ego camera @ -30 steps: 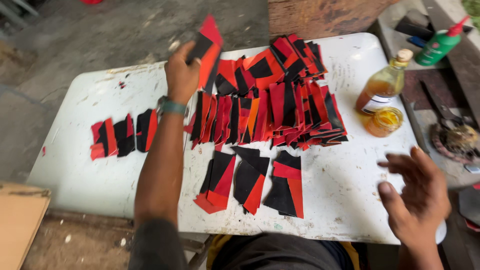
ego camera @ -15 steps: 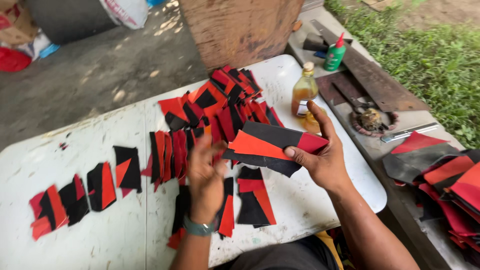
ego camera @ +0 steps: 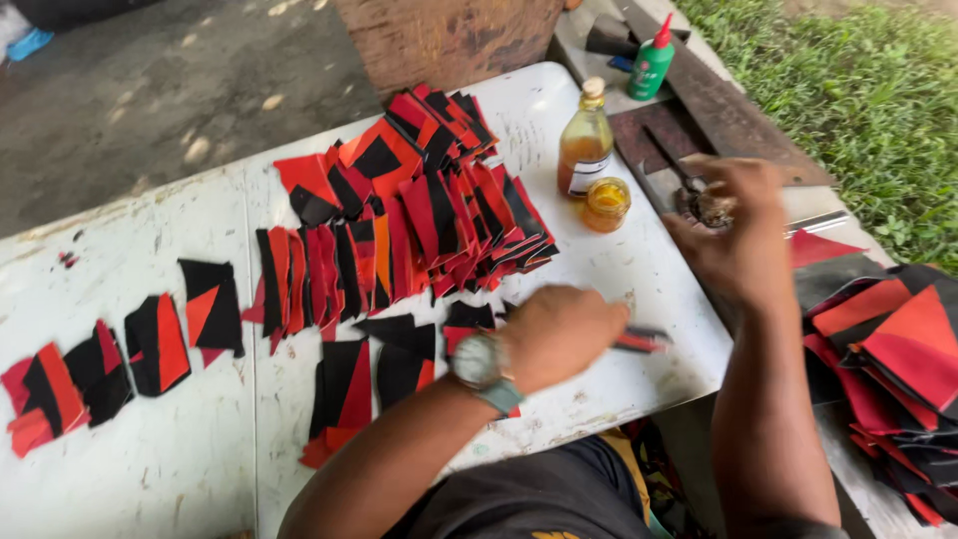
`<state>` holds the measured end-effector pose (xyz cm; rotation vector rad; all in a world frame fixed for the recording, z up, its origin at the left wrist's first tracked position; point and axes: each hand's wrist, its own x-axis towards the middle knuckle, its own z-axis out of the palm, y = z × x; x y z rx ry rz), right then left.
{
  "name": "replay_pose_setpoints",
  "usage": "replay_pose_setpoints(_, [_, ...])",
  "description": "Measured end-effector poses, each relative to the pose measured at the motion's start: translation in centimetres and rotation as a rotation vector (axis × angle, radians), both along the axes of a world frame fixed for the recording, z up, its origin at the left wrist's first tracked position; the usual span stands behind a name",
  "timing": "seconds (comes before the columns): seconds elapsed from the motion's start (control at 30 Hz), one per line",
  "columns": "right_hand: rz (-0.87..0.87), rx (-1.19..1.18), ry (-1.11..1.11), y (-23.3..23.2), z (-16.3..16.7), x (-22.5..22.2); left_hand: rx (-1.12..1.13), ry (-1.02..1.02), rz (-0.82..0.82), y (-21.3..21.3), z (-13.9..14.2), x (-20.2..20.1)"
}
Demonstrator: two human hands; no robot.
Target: The person sits at a white table covered with cut red, black and orange fabric pieces. They pick up pieces one at a time, align them into a stack held in one hand, and occasionally reach toward a small jar of yellowish liquid and a bottle on the table, building up a large pile of stacked pieces.
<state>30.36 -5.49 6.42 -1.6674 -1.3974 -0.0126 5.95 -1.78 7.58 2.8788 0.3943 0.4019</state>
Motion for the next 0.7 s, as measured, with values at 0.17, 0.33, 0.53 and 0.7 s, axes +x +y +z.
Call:
replay_pose_setpoints(0.17, [0.06,-0.269,-0.519,4.8,0.2,-1.4,0.03,0.018,-0.059,-1.7,-5.7,3.3])
replay_pose_setpoints(0.33, [0.114,-0.49,-0.587,7.5,-0.7,-1.6,0.049,0.129,-0.1,-2.4,-6.7,2.1])
replay_pose_setpoints(0.53, [0.115,-0.687,-0.687,9.3,-1.1,-2.0,-0.022,0.189,-0.066,-1.6,-3.8,1.3])
replay_pose_setpoints(0.7, [0.113,-0.315,-0.514,5.5,-0.4,-0.6,-1.338,-0.7,-0.114,3.5,-3.3,-3.1])
